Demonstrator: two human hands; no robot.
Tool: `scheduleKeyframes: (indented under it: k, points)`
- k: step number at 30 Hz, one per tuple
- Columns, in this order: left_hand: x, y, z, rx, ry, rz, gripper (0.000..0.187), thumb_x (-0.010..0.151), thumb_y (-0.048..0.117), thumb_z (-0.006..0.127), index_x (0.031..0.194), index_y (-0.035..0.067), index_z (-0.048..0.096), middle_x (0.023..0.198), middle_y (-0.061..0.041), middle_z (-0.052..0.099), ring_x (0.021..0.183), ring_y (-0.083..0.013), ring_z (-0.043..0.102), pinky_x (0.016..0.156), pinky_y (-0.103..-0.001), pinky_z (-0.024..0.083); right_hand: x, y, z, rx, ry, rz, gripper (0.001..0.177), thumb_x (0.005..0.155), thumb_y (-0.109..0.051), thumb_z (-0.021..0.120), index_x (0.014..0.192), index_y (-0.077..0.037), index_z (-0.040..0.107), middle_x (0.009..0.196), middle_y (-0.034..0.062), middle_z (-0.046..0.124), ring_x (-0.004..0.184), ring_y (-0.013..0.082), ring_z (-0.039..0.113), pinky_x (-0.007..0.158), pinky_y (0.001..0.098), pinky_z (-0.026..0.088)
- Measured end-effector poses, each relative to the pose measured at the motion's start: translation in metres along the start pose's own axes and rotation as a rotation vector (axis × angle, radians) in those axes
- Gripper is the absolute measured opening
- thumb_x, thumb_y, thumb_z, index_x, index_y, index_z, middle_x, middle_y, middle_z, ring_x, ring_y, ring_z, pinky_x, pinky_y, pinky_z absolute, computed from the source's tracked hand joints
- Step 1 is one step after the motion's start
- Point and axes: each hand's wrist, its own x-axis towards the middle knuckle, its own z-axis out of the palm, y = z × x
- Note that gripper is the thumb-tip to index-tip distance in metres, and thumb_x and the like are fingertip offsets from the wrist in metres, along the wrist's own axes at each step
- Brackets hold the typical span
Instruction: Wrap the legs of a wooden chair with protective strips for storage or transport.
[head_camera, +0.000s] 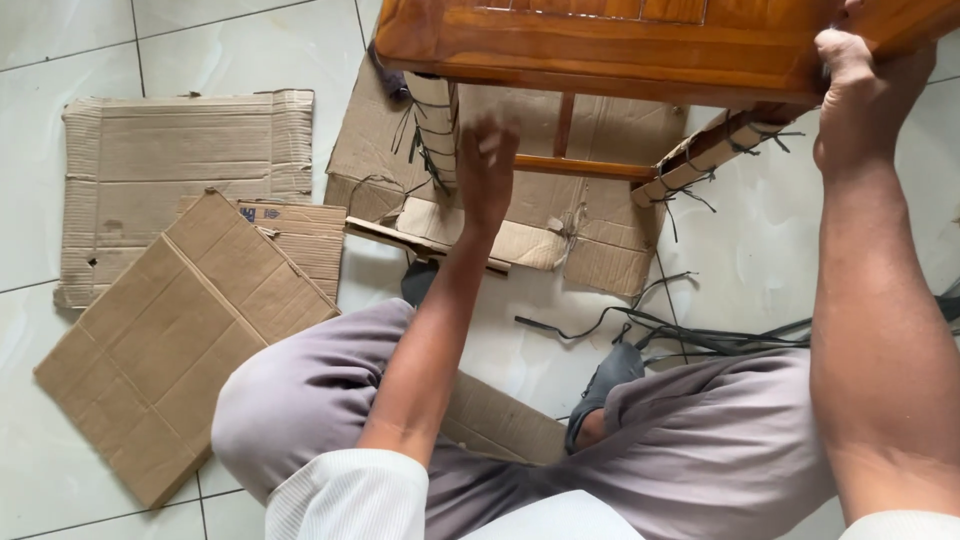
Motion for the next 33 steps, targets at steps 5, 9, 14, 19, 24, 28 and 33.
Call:
scheduleKeyframes:
  k: [5,9,14,19,24,28,33]
  points:
    - [-0.068,-0.109,-0.041,0.586,-0.276,-0.027,0.034,0.093,0.029,0.071,0.120,0.010,0.061,0.111,-0.012,0.072,0.108,-0.0303,0.071,0.093,-0.042,0.057,-0.002,-0.001,-0.005,-0.080,-0.008,0.020,0.020,0.115,0.002,0.067,0.127,-0.005,0.053,0.103,-0.0002,0.057,0.093,0.0121,0.057,0.093,0.0285,0.050]
    - [-0.116,-0.177,-0.083,1.091,-0.360,0.219,0.059,0.074,0.008,0.071,0.131,0.011,0.057,0.131,-0.013,0.059,0.125,-0.0371,0.050,0.091,-0.051,0.047,-0.005,-0.002,-0.005,-0.131,-0.029,0.017,0.021,0.116,-0.001,0.066,0.130,-0.005,0.052,0.109,-0.0002,0.059,0.100,0.0127,0.060,0.100,0.0315,0.054]
    - [-0.126,-0.171,-0.091,1.359,-0.575,0.158,0.039,0.081,0.012,0.070,0.120,0.014,0.063,0.127,-0.008,0.060,0.127,-0.0297,0.051,0.092,-0.045,0.048,-0.003,-0.002,-0.004,-0.132,-0.021,0.000,0.026,0.114,-0.001,0.066,0.133,-0.005,0.050,0.114,0.0013,0.059,0.107,0.0147,0.062,0.106,0.0342,0.055]
    - [-0.119,-0.150,-0.083,1.331,-0.562,0.226,0.020,0.089,0.015,0.068,0.109,0.019,0.068,0.114,-0.007,0.062,0.118,-0.0286,0.053,0.091,-0.046,0.047,-0.005,0.016,-0.014,-0.148,-0.037,-0.120,0.036,0.112,0.005,0.064,0.143,-0.002,0.047,0.129,0.0086,0.058,0.122,0.0229,0.060,0.117,0.0398,0.052]
    - [-0.084,-0.066,-0.045,0.939,-0.260,0.403,0.017,0.101,0.028,0.063,0.107,0.012,0.063,0.097,-0.008,0.065,0.089,-0.0306,0.065,0.082,-0.052,0.051,-0.019,-0.025,0.014,-0.420,-0.055,-0.147,0.039,0.117,-0.026,0.058,0.141,0.000,0.042,0.131,0.0111,0.060,0.123,0.0266,0.062,0.109,0.0416,0.051]
    - [-0.048,0.009,-0.022,0.575,-0.061,0.484,0.018,0.102,0.025,0.066,0.110,0.009,0.062,0.092,-0.012,0.066,0.076,-0.0328,0.066,0.062,-0.045,0.052,-0.026,-0.069,0.023,-0.692,-0.046,0.329,0.062,0.113,-0.061,0.045,0.119,0.000,0.055,0.106,0.0138,0.062,0.098,0.0281,0.064,0.091,0.0450,0.053]
    - [-0.023,0.068,-0.008,-0.039,0.036,0.260,0.022,0.100,0.028,0.071,0.108,0.008,0.065,0.092,-0.005,0.074,0.085,-0.0167,0.074,0.070,-0.034,0.059,-0.037,-0.076,0.019,-1.021,-0.429,0.792,0.069,0.103,-0.072,0.044,0.110,-0.009,0.072,0.108,0.0140,0.076,0.098,0.0262,0.070,0.091,0.0481,0.053]
